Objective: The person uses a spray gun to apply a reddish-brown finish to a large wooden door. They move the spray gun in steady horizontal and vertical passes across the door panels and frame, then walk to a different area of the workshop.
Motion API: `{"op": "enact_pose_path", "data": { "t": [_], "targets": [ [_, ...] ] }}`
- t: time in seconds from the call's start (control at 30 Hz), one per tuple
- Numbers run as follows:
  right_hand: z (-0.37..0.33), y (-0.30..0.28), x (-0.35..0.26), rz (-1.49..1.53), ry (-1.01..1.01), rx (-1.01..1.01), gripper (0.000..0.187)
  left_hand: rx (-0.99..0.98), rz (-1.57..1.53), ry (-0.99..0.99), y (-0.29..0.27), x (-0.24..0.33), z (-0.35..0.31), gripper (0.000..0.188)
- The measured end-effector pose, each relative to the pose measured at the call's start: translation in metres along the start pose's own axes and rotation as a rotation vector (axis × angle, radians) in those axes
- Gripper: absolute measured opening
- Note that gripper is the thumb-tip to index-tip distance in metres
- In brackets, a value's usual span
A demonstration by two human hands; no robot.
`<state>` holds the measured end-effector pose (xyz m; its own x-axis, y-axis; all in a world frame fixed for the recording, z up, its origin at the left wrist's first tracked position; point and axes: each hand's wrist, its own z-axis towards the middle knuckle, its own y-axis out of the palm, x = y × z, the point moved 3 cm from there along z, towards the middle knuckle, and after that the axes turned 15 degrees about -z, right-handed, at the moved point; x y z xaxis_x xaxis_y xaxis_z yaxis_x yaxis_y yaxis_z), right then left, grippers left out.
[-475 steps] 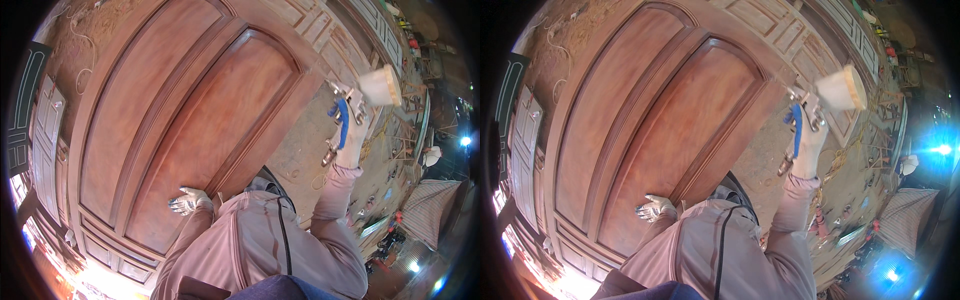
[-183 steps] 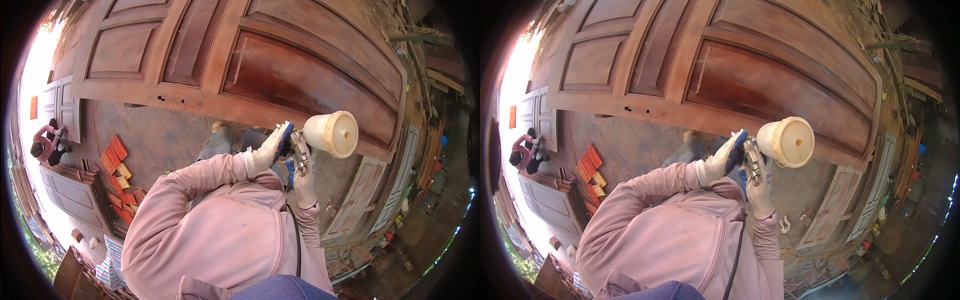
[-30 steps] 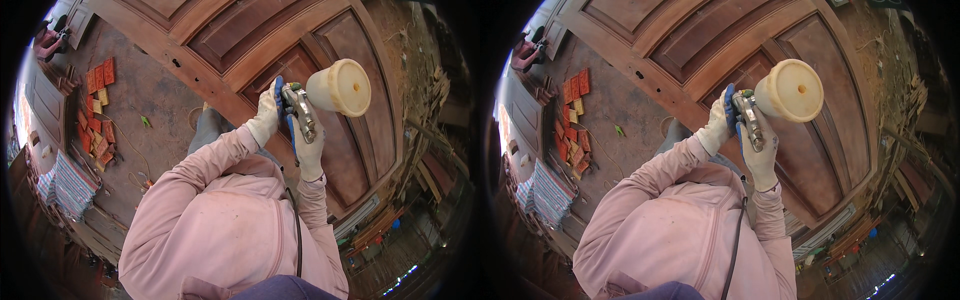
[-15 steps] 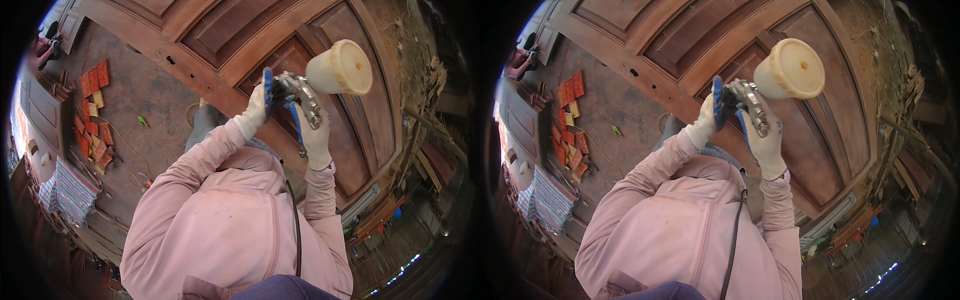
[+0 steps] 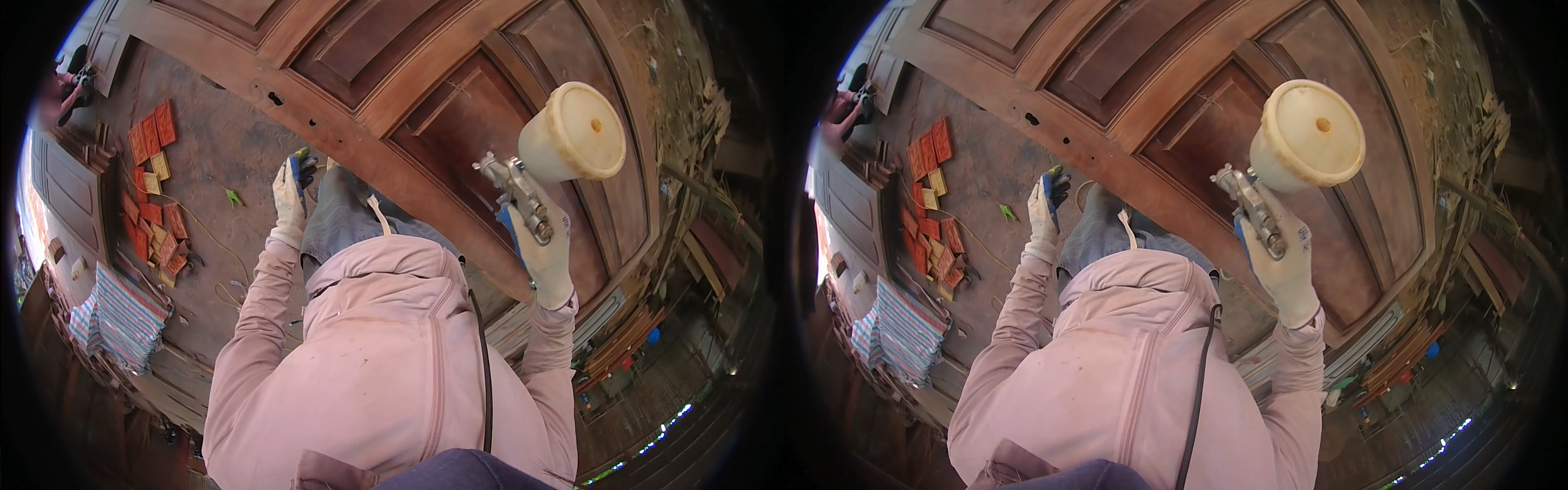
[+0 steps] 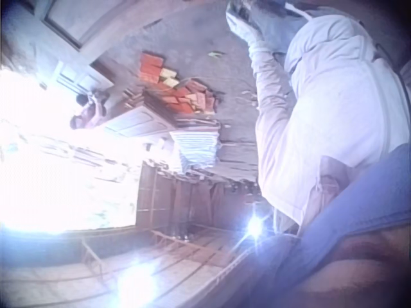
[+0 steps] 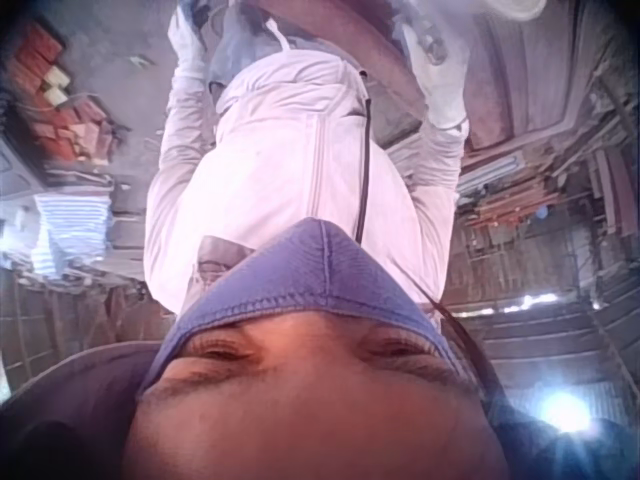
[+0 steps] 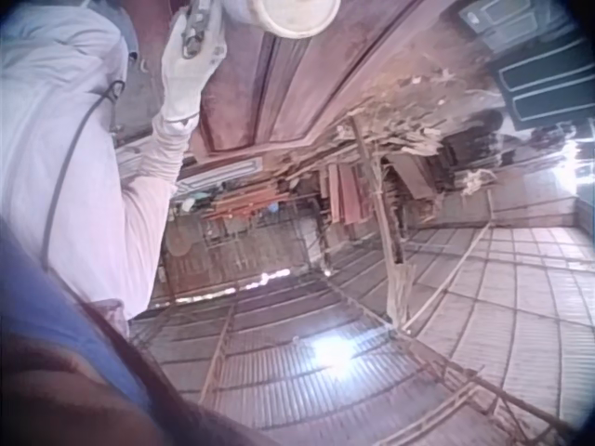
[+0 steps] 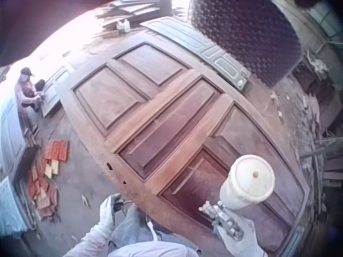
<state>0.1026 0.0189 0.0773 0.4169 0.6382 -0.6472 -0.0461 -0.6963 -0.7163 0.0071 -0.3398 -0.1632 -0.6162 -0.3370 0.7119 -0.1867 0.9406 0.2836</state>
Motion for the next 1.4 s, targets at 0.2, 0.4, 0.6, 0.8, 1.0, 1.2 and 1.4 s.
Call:
{"op": "enact_pose_path", "data": {
  "t": [0.2, 0.4, 0.6, 0.8, 1.0, 1.2, 1.4],
  "targets": [
    [0.017, -0.027, -0.012, -0.054, 0.214, 0.087, 0.037, 0.055, 0.000, 0.023, -0.008, -0.003, 0.009, 0.045],
    [0.024, -0.033, -0.010, -0.221, 0.114, 0.290, 0.034, 0.074, -0.037, 0.009, -0.006, -0.010, 0.012, 0.045],
    [0.016, -0.022, -0.015, -0.284, 0.021, 0.209, 0.039, 0.114, -0.022, 0.011, -0.013, -0.011, 0.011, 0.044],
    [-0.012, -0.016, -0.025, -0.158, 0.091, 0.043, 0.043, 0.166, -0.016, 0.007, -0.015, -0.009, 0.013, 0.043],
    [0.004, -0.015, -0.024, -0.088, 0.118, 0.019, 0.041, 0.138, -0.026, 0.007, -0.007, -0.009, 0.015, 0.043],
    [0.026, -0.025, -0.025, -0.101, 0.223, 0.158, 0.036, 0.135, -0.044, 0.011, -0.004, -0.006, 0.017, 0.043],
    [0.034, -0.035, -0.018, -0.328, 0.146, 0.323, 0.030, 0.144, -0.042, 0.014, -0.011, -0.006, 0.017, 0.043]
  ]
}}
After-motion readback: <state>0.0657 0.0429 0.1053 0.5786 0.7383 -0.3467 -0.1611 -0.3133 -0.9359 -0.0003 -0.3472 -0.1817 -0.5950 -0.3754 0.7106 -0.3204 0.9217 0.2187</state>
